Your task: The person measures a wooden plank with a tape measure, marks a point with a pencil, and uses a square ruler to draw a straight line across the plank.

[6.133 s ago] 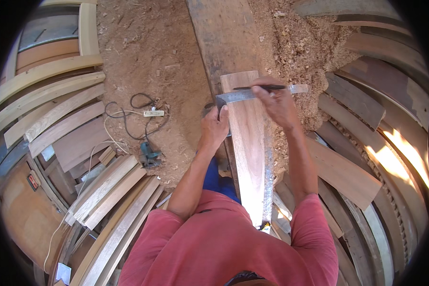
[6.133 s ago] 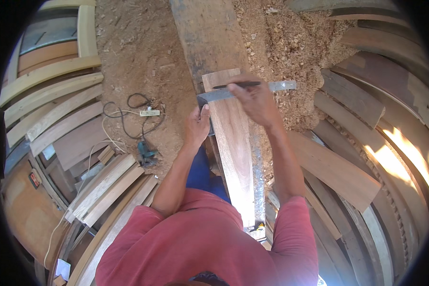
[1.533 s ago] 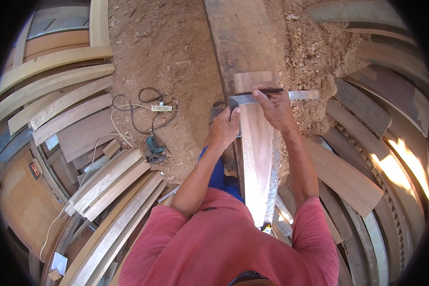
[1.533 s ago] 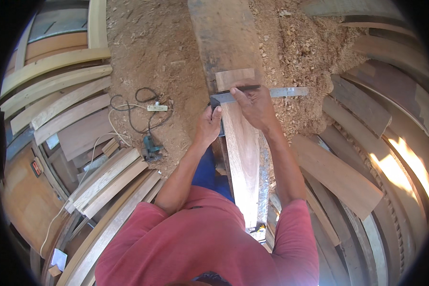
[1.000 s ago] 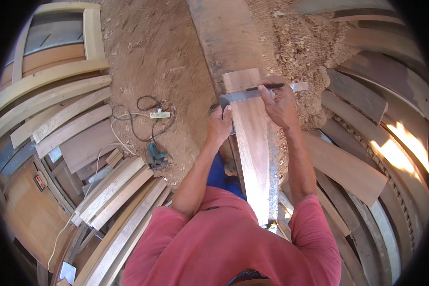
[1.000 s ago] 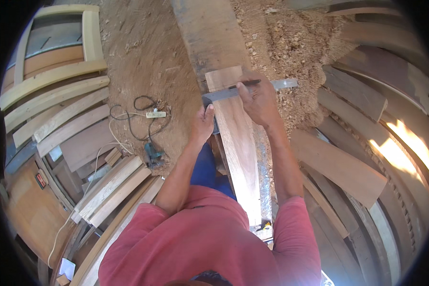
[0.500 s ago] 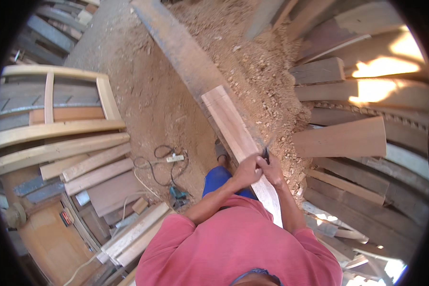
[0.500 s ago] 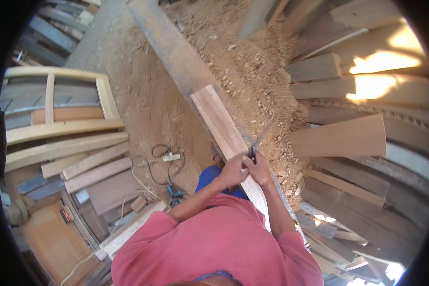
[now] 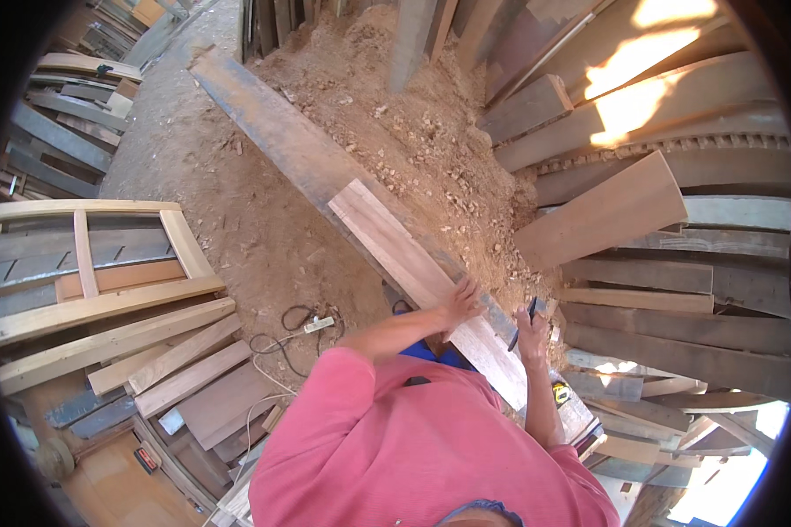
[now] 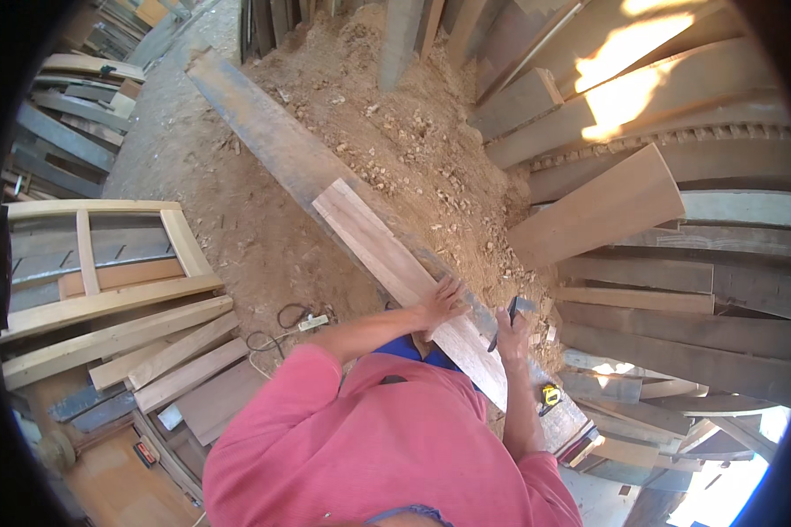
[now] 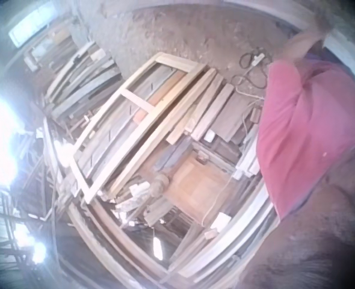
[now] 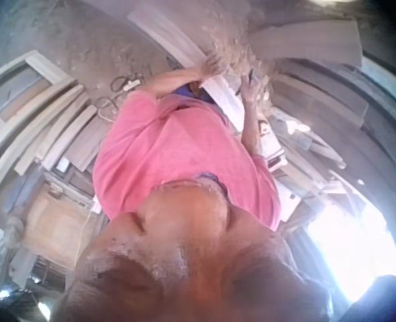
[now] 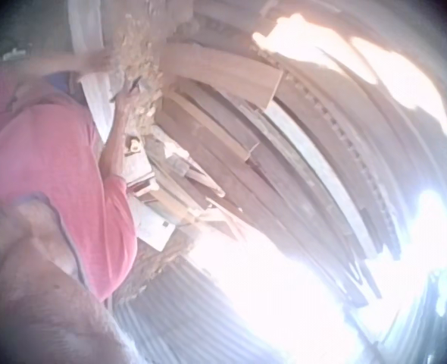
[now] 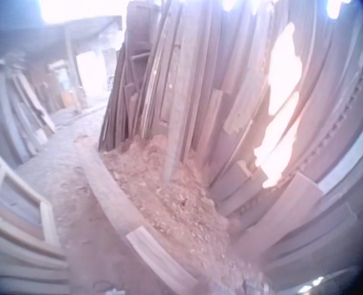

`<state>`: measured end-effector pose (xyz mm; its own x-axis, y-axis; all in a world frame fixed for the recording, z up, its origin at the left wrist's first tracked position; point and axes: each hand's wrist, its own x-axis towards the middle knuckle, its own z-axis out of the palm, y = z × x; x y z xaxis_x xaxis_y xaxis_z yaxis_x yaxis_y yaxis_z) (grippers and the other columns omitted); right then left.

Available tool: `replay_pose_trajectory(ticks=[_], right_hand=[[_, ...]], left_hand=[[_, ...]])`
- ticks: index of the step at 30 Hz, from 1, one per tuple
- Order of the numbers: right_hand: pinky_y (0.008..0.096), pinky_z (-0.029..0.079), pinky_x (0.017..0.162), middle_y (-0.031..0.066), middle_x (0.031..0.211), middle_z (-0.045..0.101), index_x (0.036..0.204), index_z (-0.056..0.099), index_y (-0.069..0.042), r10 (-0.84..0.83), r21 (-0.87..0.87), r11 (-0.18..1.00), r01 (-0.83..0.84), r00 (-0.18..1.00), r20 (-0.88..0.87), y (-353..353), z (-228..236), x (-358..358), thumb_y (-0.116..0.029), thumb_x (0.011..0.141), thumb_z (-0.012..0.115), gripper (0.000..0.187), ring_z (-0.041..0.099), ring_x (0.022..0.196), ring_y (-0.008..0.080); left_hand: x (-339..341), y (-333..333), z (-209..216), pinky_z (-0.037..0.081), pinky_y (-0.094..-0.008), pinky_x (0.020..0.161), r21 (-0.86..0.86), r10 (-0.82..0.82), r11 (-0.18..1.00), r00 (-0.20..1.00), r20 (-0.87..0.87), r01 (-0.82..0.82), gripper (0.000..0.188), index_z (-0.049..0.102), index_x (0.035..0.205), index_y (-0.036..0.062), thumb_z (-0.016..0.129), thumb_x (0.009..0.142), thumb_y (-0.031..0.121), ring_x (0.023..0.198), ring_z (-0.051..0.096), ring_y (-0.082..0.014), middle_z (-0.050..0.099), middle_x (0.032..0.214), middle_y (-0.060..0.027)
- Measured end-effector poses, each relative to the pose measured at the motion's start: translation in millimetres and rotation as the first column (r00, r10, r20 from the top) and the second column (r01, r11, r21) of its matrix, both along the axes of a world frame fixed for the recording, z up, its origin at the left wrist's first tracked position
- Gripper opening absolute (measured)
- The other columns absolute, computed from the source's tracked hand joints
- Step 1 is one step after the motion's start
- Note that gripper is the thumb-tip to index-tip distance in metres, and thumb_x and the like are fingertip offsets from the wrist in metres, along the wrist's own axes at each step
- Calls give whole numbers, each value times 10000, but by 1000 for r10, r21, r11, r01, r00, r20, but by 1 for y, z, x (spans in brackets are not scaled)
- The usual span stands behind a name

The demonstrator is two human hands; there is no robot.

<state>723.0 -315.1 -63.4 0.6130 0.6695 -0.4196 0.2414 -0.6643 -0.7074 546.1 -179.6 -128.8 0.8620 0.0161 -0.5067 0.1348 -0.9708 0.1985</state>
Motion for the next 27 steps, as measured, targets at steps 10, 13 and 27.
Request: replay_pose_trajectory(ticks=[10, 13, 27], right_hand=[[408, 392, 550, 43, 594, 488, 790, 595, -6, 68, 75, 994, -74, 994, 85, 76, 41, -23, -331, 944, 651, 364, 450, 569, 171], [391, 424, 595, 59, 655, 554, 905, 643, 4, 150, 81, 984, -157, 985, 84, 109, 56, -26, -291, 947, 644, 298, 528, 628, 175], [316, 431, 604, 6, 706, 569, 951, 643, -2, 124, 441, 854, -278, 930, 345, 256, 91, -77, -197, 1002, 649, 202, 485, 653, 110]], left_hand=[[34, 38, -17, 397, -545, 972, -107, -36, 992, 957, 289, 70, 925, 576, 1216, -38, 946, 495, 408, 1140, 571, -350, 619, 1186, -218], [26, 46, -35, 402, -522, 983, -90, 44, 996, 837, 545, 7, 615, 584, 1148, -23, 838, 716, 334, 1156, 567, -356, 612, 1160, -231], [-14, -7, -33, 479, -466, 845, -417, 125, 908, 927, 354, 37, 121, 638, 963, 152, 561, 912, 230, 1002, 638, -288, 647, 923, -63]])
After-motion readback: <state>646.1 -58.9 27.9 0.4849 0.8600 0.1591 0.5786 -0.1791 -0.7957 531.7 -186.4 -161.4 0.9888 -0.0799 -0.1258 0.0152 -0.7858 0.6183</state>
